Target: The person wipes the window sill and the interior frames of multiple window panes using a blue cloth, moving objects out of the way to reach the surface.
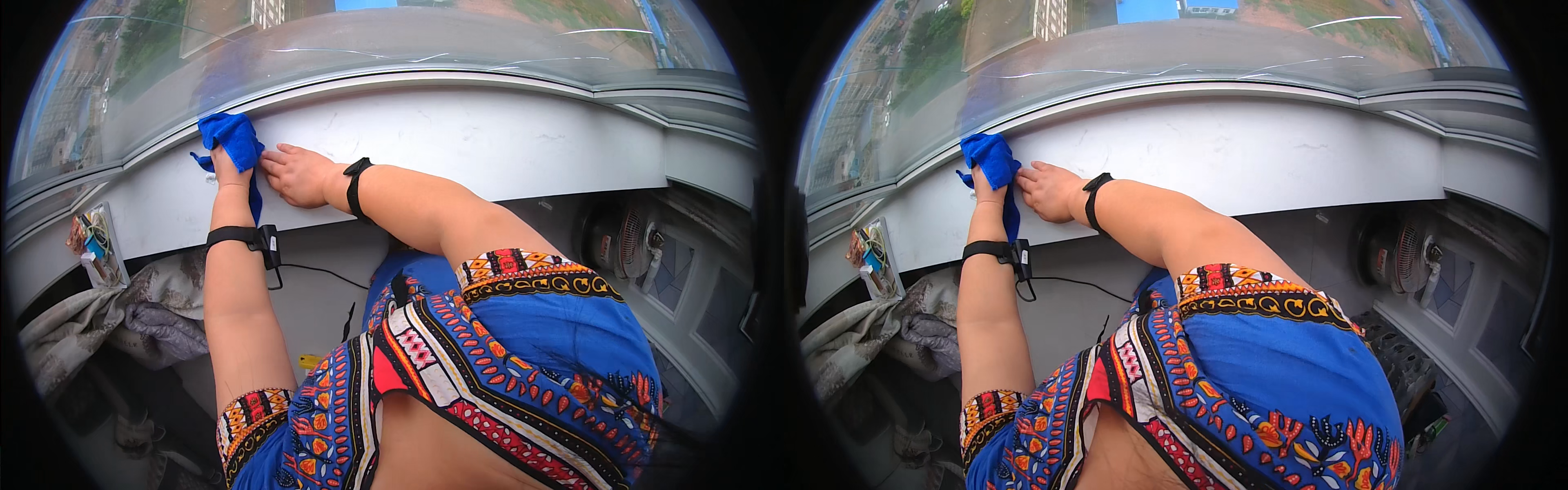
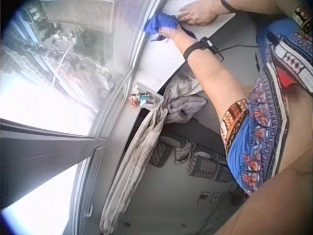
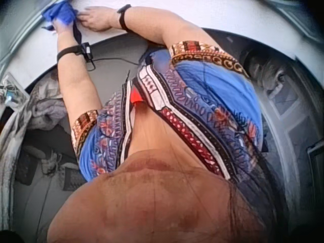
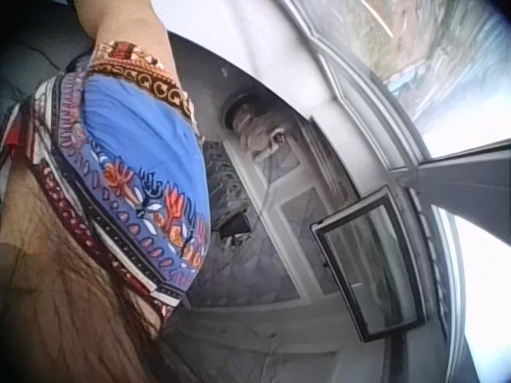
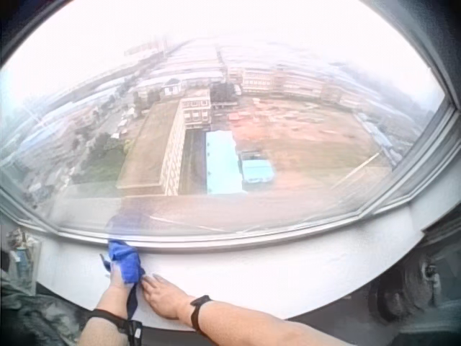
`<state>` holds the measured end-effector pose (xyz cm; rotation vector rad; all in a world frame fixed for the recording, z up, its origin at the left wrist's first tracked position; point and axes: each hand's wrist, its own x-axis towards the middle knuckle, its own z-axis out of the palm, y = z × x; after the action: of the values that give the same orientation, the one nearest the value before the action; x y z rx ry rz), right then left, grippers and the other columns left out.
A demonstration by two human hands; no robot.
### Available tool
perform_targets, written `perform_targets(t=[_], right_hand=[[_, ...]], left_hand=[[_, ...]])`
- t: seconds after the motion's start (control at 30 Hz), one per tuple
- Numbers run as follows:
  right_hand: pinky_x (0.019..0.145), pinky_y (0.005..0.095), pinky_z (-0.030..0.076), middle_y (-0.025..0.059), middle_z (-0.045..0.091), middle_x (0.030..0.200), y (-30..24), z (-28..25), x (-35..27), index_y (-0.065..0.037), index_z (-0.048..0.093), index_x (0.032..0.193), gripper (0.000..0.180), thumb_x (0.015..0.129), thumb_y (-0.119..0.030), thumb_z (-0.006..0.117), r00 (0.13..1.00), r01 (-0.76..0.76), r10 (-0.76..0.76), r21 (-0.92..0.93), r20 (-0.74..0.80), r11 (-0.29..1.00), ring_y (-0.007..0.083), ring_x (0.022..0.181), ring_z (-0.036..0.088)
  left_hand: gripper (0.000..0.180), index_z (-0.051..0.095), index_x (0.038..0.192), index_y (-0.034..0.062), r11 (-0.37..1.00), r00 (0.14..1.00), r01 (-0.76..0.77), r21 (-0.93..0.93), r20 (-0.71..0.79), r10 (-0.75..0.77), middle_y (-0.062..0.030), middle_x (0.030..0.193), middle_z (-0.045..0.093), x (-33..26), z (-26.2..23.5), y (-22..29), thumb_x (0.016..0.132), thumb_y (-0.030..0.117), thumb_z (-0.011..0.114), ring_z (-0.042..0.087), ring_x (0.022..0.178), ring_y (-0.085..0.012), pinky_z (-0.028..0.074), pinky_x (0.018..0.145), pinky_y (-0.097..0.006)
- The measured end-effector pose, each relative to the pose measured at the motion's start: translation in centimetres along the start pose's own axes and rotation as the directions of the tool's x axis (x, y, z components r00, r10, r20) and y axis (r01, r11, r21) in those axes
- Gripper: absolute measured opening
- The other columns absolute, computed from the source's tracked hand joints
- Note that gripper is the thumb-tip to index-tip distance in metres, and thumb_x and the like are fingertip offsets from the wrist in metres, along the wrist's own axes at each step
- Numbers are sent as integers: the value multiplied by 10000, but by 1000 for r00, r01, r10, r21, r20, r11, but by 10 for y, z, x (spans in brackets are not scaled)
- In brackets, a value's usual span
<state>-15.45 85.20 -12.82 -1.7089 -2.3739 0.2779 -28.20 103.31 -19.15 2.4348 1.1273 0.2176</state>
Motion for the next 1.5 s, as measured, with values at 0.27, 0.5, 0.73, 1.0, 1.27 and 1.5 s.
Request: perform_targets(t=[0.27,0.5,0.73,1.0,1.27,1.5], right_hand=[[1086,470,386,138,591,1296,-13,-103,-242,-44,655,1057,270,854,-221,634,939,-246,296,260,-174,934,284,1256,532],[1099,488,363,139,569,1329,26,-126,-388,-47,625,1137,314,883,-231,620,739,-657,629,-50,-241,752,301,1278,509],[1106,500,344,47,516,1381,30,-117,-575,-132,588,1211,339,886,-228,605,750,-620,514,-171,-415,766,266,1288,489],[1118,498,311,44,481,1394,-39,-176,-662,-138,552,1234,375,870,-214,603,824,-426,315,-148,-471,893,261,1292,461],[1119,495,304,43,478,1397,-59,-171,-672,-139,563,1227,382,856,-213,613,847,-371,263,-160,-462,915,254,1291,462],[1118,491,301,44,485,1395,-72,-171,-665,-139,581,1218,396,834,-221,629,845,-369,272,-133,-460,920,251,1291,467]], left_hand=[[436,558,1296,86,997,997,-58,49,51,55,-210,1347,536,-41,37,120,926,315,543,497,1254,-385,386,1083,-401],[485,517,1369,151,987,979,155,38,-139,-149,-189,1430,469,-98,48,183,914,316,553,409,1333,-390,301,1149,-413],[615,430,1421,107,927,926,342,153,-223,-304,-204,1502,362,-303,36,341,914,437,534,316,1376,-433,298,1144,-480],[305,654,1069,83,894,780,391,218,-594,-197,-189,1166,578,-440,33,520,832,264,590,511,1084,-395,427,953,-455],[327,682,1069,48,967,878,204,153,-464,-112,-166,1163,588,-441,56,599,843,236,538,470,1129,-363,307,1055,-438],[282,668,1026,80,993,891,66,99,-454,-14,-139,1143,596,-431,55,628,819,235,556,493,1089,-335,327,1019,-433]])
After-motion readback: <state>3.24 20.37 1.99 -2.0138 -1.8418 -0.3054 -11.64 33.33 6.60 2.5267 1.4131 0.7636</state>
